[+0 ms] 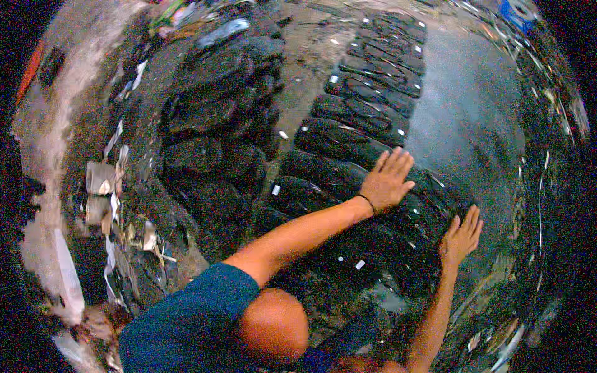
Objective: The person sits on the floor and arranges black flip-flops in neat rows on a dark mat. They pick up flip-flops from a pile, place them in rows, and adjust their positions to align them.
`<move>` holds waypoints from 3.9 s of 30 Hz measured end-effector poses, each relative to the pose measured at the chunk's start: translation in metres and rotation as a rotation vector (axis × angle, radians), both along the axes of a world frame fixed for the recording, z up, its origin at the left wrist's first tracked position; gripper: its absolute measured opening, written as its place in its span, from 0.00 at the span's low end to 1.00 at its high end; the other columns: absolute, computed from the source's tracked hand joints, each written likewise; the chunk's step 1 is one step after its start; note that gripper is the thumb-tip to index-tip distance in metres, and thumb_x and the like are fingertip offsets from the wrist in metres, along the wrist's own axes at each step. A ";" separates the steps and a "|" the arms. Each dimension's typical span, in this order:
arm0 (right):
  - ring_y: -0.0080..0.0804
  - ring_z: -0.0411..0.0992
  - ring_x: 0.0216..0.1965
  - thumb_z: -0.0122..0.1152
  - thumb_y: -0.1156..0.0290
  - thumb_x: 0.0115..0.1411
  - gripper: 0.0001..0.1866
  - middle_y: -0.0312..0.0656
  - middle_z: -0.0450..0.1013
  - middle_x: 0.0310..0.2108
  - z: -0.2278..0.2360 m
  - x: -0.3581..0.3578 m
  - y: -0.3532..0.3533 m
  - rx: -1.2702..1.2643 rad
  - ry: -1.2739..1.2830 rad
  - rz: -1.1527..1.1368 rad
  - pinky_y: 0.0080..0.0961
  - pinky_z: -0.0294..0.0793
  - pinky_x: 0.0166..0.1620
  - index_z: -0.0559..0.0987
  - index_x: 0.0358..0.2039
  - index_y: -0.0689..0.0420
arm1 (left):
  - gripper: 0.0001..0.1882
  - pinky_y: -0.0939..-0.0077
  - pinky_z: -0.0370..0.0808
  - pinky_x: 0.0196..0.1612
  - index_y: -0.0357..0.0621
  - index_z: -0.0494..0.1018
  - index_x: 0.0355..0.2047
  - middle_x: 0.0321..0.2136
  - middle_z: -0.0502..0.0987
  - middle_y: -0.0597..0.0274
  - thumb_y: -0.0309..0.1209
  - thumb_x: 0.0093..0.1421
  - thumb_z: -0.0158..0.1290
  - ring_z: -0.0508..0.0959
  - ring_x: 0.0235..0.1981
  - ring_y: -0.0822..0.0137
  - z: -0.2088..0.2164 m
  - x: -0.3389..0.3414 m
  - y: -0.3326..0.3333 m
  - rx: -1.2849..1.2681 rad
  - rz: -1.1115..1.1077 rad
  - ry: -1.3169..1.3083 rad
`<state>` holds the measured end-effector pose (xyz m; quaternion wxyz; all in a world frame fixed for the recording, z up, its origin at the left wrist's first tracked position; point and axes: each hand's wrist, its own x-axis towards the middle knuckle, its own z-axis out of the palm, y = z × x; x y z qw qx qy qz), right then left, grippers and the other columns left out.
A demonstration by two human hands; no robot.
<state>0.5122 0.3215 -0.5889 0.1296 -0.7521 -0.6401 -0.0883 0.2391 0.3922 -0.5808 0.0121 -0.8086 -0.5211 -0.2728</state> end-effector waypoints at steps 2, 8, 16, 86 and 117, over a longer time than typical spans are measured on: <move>0.47 0.50 0.73 0.38 0.52 0.74 0.29 0.38 0.51 0.74 0.015 -0.023 -0.003 -0.119 -0.129 -0.100 0.50 0.48 0.70 0.56 0.73 0.44 | 0.34 0.50 0.47 0.72 0.39 0.64 0.65 0.66 0.63 0.49 0.51 0.68 0.43 0.53 0.72 0.50 0.000 -0.016 0.001 -0.038 0.001 0.044; 0.50 0.56 0.70 0.42 0.48 0.72 0.30 0.44 0.52 0.73 0.029 -0.001 -0.023 -0.325 -0.210 -0.106 0.52 0.57 0.67 0.61 0.71 0.43 | 0.32 0.50 0.50 0.71 0.42 0.65 0.63 0.65 0.63 0.46 0.46 0.63 0.51 0.56 0.70 0.46 0.060 -0.092 -0.040 -0.118 -0.018 -0.054; 0.53 0.61 0.65 0.60 0.56 0.66 0.30 0.54 0.60 0.65 0.027 0.004 -0.044 0.232 0.120 0.043 0.48 0.65 0.62 0.68 0.64 0.54 | 0.34 0.56 0.67 0.63 0.43 0.63 0.64 0.58 0.71 0.52 0.24 0.55 0.52 0.70 0.59 0.49 0.172 -0.372 -0.168 -0.017 0.574 0.649; 0.55 0.69 0.46 0.64 0.65 0.63 0.28 0.56 0.67 0.48 0.034 0.005 0.107 -0.259 0.238 0.169 0.42 0.69 0.52 0.72 0.63 0.53 | 0.26 0.58 0.60 0.69 0.33 0.70 0.57 0.61 0.66 0.37 0.23 0.56 0.50 0.63 0.66 0.43 0.035 -0.026 0.082 -0.814 -0.243 0.061; 0.27 0.77 0.41 0.64 0.72 0.64 0.23 0.40 0.77 0.44 0.250 -0.038 0.224 -0.119 1.523 0.117 0.25 0.83 0.39 0.71 0.58 0.61 | 0.22 0.78 0.74 0.45 0.35 0.74 0.52 0.41 0.78 0.65 0.39 0.66 0.59 0.75 0.42 0.75 0.259 -0.104 0.222 -1.112 -0.366 -0.760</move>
